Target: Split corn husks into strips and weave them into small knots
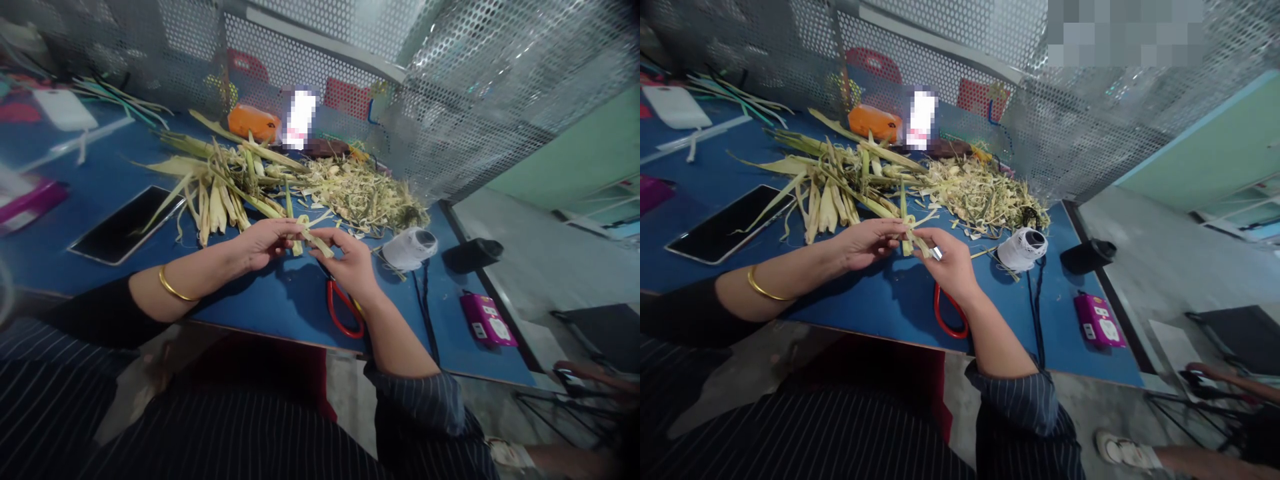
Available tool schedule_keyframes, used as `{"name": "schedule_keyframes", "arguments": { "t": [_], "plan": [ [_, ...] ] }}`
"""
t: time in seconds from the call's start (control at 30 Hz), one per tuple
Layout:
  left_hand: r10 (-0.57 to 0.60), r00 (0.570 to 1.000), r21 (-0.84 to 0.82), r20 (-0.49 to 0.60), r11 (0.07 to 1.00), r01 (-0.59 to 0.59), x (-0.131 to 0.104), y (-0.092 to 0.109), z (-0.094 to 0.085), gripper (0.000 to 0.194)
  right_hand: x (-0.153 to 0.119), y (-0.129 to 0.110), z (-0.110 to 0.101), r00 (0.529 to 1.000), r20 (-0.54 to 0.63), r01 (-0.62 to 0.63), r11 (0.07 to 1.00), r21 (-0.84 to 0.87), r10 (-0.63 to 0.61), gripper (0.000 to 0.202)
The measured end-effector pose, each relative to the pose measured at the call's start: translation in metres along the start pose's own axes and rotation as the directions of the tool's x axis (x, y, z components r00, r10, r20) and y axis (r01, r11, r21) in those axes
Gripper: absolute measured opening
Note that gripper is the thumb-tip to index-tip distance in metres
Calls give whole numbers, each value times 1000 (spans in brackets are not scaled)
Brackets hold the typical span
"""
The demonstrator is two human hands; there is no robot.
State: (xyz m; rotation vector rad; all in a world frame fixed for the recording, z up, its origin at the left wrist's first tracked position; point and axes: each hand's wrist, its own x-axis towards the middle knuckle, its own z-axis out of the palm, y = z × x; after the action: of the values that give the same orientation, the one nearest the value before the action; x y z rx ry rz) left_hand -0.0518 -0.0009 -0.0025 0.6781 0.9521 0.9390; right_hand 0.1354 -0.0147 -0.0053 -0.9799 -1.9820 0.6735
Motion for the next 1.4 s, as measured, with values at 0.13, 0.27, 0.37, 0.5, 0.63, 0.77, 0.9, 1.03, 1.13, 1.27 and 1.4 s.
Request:
{"name": "schedule_keyframes", "arguments": {
  "t": [0.13,0.27,0.37,0.5,0.63,0.77,0.9,1.03,1.13,1.27,1.4],
  "plan": [
    [58,998,86,-23,995,-56,0,-2,1,22,2,1,2,989,-136,-40,990,137,59,11],
    [243,970,287,-8,930,-231,-3,-8,5,28,1,0,9,959,-279,-3,984,179,54,8],
    [300,954,340,-9,898,-279,-5,-10,8,29,0,-1,17,952,-251,-98,954,284,173,11],
    [288,957,345,14,897,-275,-6,-11,9,25,2,0,21,919,-240,-185,878,441,314,14],
    [240,971,333,26,913,-234,-3,-13,9,22,6,3,19,902,-212,-256,860,441,377,15],
    [206,978,309,12,930,-200,-1,-15,9,20,6,4,17,903,-155,-295,841,454,401,24],
    [169,986,289,2,944,-162,0,-14,9,19,6,5,17,886,-158,-318,820,475,435,18],
    [134,991,261,-2,957,-129,0,-15,8,21,5,6,16,879,-160,-339,825,452,448,12],
    [116,993,245,2,963,-113,0,-15,8,20,4,8,15,898,-126,-350,858,376,421,10],
    [145,989,271,-12,953,-137,0,-16,9,20,2,12,15,907,-106,-358,878,319,408,9],
    [202,979,319,-11,929,-188,0,-17,10,20,2,15,16,900,-98,-376,870,320,425,7]
  ]
}}
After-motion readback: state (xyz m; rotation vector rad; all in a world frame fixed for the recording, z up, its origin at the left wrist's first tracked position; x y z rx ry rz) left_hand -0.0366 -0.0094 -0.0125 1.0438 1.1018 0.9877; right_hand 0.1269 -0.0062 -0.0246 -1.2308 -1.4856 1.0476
